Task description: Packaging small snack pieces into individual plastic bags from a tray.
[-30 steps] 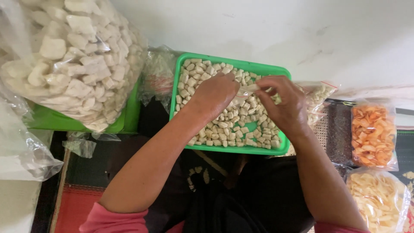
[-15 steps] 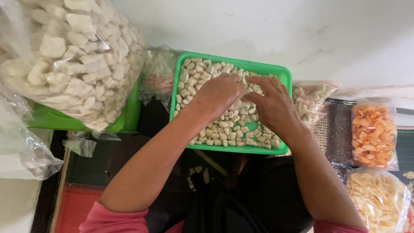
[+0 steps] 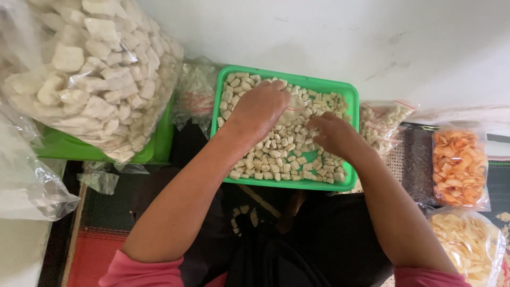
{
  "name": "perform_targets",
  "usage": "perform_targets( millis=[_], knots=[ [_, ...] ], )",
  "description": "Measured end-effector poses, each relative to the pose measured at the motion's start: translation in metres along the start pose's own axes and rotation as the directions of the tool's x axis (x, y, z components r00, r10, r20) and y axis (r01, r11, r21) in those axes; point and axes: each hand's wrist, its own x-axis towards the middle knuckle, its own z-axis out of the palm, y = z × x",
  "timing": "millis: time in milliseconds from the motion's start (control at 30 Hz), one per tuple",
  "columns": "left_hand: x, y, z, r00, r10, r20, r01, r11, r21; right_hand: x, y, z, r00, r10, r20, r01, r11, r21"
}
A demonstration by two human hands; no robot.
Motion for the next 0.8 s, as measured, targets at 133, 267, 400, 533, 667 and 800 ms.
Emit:
perform_targets(
  millis=[133, 267, 400, 533, 667, 800],
  knots=[
    [0.005, -0.005, 0.008, 1.000, -0.009, 0.022, 0.009, 1.000, -0.010, -0.001, -0.013, 0.013, 0.999, -0.046, 0.029, 0.048, 0.998, -0.048],
    [0.004, -0.005, 0.008, 1.000, -0.021, 0.023, 0.021, 1.000, 0.002, 0.008, -0.010, 0.027, 0.997, -0.070, -0.029, 0.062, 0.975, -0.214],
    [0.001, -0.004, 0.000, 0.999, -0.027, 0.042, 0.026, 1.000, 0.015, 0.005, -0.025, 0.036, 0.996, -0.084, 0.024, 0.088, 0.946, -0.313],
    [0.000, -0.004, -0.006, 0.998, -0.049, 0.051, 0.049, 0.999, -0.004, 0.013, -0.004, 0.060, 0.990, -0.139, -0.024, 0.124, 0.940, -0.319],
    [0.001, -0.007, 0.003, 0.998, -0.044, 0.049, 0.044, 0.999, 0.002, 0.012, -0.007, 0.048, 0.996, -0.085, -0.005, 0.082, 0.968, -0.238],
    [-0.002, -0.006, 0.003, 0.997, -0.040, 0.063, 0.040, 0.999, 0.005, -0.003, -0.028, -0.003, 0.964, -0.028, -0.266, 0.072, 0.985, 0.157]
  ],
)
